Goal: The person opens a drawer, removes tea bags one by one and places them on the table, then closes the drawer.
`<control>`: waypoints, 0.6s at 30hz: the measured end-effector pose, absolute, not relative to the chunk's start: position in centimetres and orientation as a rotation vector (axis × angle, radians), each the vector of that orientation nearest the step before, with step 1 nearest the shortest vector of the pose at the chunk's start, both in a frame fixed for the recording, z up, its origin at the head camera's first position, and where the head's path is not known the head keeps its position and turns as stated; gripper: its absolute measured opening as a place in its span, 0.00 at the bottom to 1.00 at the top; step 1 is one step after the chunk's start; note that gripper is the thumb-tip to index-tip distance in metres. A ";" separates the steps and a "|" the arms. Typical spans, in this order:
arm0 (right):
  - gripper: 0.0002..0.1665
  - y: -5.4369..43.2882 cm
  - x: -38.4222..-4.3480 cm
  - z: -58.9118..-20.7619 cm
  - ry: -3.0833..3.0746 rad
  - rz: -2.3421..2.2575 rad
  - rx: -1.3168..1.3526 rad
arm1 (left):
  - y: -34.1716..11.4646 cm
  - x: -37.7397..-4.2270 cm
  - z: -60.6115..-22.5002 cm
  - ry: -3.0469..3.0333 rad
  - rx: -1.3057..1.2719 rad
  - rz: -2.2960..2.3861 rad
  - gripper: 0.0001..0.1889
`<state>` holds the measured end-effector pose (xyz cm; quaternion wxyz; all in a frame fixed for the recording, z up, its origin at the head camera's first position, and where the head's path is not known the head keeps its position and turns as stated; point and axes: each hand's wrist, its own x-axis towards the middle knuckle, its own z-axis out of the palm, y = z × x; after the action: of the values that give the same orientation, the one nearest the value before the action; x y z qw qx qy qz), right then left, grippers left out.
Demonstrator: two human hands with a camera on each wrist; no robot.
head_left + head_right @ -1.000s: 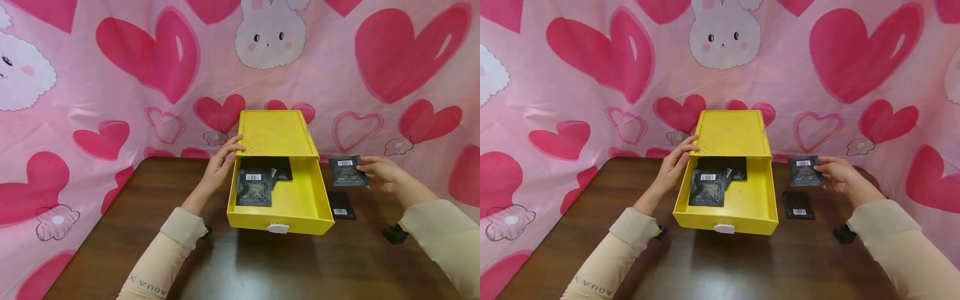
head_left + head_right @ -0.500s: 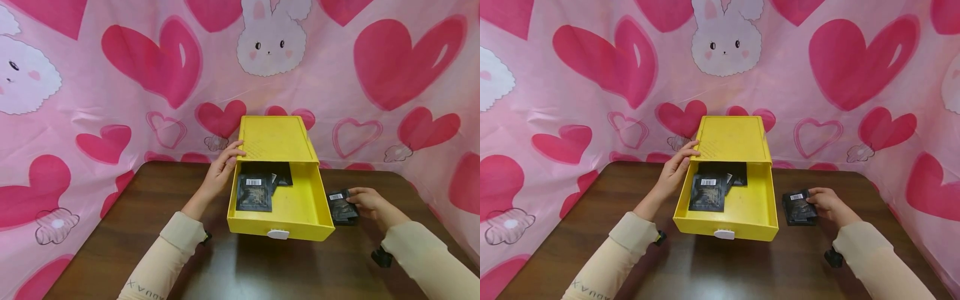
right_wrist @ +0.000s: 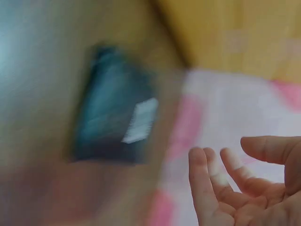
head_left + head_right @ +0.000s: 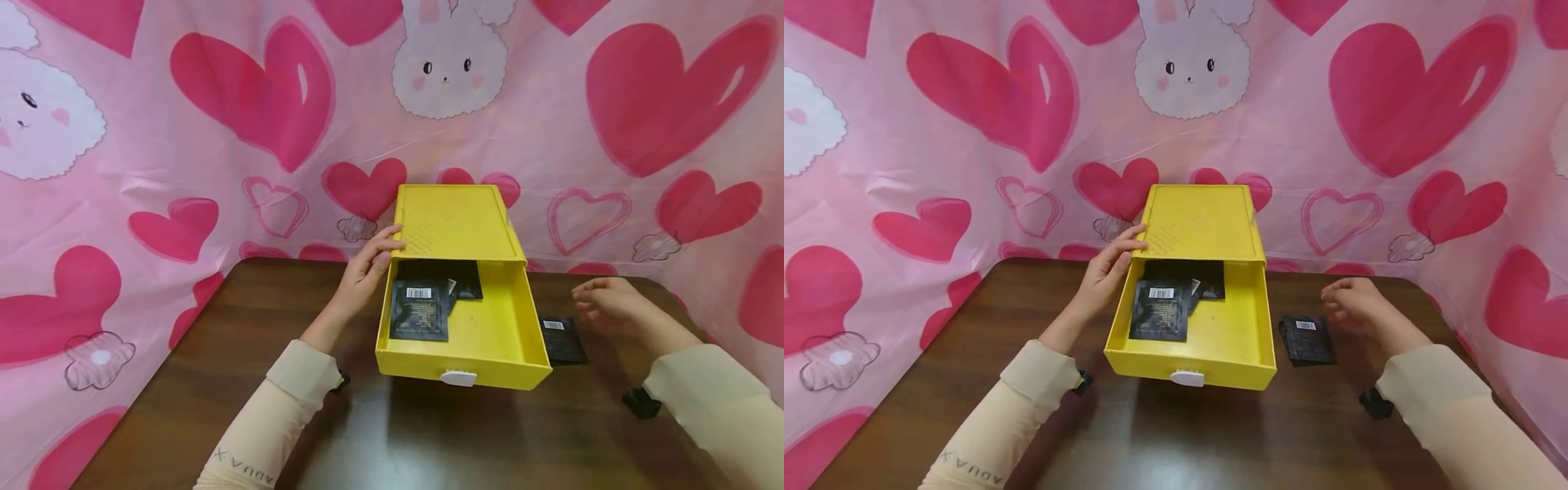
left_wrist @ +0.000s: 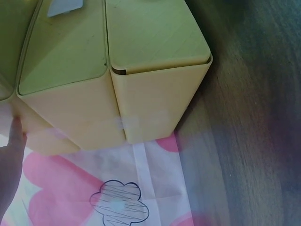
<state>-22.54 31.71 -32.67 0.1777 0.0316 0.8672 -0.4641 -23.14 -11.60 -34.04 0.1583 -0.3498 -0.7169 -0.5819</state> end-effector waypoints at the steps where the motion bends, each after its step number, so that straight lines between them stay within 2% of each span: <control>1: 0.19 31.3 -22.5 -31.5 2.460 -1.324 0.060 | -11.5 -23.2 -34.0 -2.038 -1.008 -1.671 0.15; 5: 0.27 28.7 -21.9 -26.2 2.566 -1.268 -0.080 | -11.4 -23.3 -33.9 -2.018 -1.010 -1.686 0.15; 10: 0.26 23.8 -20.8 -20.7 2.758 -1.068 -0.314 | -11.5 -23.1 -33.8 -2.022 -0.979 -1.696 0.15; 14: 0.21 19.5 -20.0 -18.5 2.797 -1.001 -0.452 | -11.5 -23.2 -34.0 -2.007 -0.981 -1.710 0.16; 18: 0.19 15.8 -19.3 -18.0 2.688 -0.954 -0.589 | -11.3 -23.3 -34.2 -1.989 -1.002 -1.734 0.16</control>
<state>-19.27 15.76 -17.99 0.1143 -0.2008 0.9169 -0.3256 -23.28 -11.27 -34.25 0.1587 -0.3505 -0.6958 -0.6064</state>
